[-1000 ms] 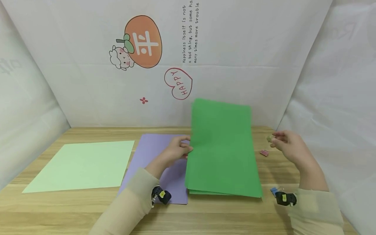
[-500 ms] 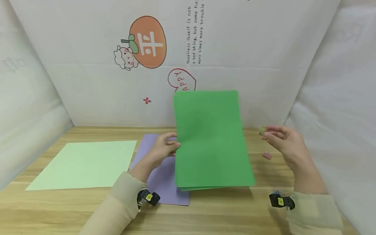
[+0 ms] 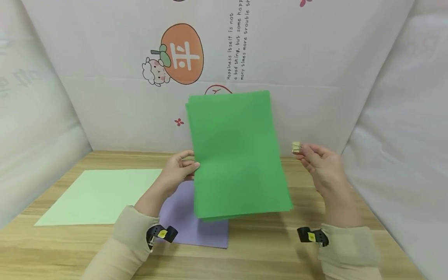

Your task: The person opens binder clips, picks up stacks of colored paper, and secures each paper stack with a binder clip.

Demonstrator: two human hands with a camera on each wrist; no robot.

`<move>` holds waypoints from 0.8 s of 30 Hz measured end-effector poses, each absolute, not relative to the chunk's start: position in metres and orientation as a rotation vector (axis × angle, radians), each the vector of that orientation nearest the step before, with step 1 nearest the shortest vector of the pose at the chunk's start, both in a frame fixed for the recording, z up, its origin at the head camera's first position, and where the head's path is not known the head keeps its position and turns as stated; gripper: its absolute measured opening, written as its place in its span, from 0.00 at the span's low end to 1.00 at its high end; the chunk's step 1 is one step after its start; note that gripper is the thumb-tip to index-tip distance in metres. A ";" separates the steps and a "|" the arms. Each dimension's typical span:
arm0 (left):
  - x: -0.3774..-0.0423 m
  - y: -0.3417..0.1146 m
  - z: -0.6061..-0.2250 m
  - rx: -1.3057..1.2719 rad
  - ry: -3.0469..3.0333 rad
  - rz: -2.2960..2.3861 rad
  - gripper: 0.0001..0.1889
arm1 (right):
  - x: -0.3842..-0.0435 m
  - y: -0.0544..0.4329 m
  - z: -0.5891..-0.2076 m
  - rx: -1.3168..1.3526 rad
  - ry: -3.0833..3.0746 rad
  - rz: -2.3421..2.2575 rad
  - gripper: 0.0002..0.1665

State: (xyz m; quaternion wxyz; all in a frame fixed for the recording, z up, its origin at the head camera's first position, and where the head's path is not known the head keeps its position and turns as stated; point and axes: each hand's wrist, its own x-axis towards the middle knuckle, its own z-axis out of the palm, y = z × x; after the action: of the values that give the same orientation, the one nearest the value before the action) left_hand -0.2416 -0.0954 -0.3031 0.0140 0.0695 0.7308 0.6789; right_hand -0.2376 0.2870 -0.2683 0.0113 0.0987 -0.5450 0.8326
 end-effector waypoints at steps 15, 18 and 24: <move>-0.230 -0.132 -0.292 0.263 2.340 2.169 0.19 | -0.244 0.217 -0.261 0.257 -1.595 2.653 0.08; -0.229 -0.134 -0.289 0.270 2.358 2.173 0.19 | -0.244 0.213 -0.261 0.247 -1.554 2.649 0.07; -0.229 -0.132 -0.286 0.284 2.380 2.165 0.20 | -0.244 0.212 -0.261 0.188 -1.541 2.630 0.04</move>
State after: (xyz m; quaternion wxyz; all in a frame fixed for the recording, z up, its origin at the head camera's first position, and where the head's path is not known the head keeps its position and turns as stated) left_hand -0.2293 -0.1317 -0.2856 -0.0440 0.0880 0.7361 0.6697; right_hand -0.2437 0.2120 -0.2614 0.0440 0.0616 -0.5040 0.8604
